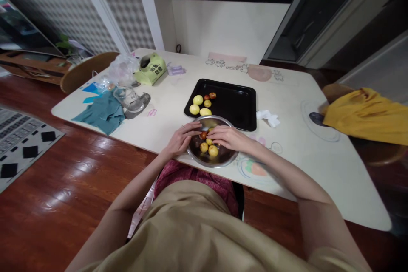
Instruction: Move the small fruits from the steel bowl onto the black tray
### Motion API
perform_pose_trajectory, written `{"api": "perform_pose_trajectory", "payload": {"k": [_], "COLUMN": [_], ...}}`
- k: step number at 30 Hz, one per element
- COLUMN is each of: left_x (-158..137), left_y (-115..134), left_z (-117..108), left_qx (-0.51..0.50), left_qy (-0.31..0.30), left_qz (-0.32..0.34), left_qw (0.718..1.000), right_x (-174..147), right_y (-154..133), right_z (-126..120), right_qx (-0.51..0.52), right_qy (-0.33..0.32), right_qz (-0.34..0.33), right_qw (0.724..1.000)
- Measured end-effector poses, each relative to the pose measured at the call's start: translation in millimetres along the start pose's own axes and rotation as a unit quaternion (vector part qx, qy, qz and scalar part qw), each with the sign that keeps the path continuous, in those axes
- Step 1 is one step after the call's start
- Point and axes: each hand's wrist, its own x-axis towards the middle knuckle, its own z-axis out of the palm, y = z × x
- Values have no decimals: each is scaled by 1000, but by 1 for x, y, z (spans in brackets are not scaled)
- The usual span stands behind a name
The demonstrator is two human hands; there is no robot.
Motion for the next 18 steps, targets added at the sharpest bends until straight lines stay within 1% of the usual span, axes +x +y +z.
{"api": "perform_pose_trajectory", "payload": {"k": [4,11,14,18], "left_x": [0,0,0,-1], "left_y": [0,-3,-4,-5], "left_z": [0,2,2,3], "left_qx": [-4,-9,-2,2], "left_qy": [0,3,3,8], "left_qz": [-1,12,26,28], "left_qw": [1000,1000,1000,1000], "right_x": [0,-2,3,21], "right_y": [3,14,30,72], "right_z": [-4,-18,-26,-33], "right_qx": [-7,-15,-36,-63], "right_qy": [34,113,144,178], "right_qz": [4,46,69,113], "right_qw": [999,992,986,975]}}
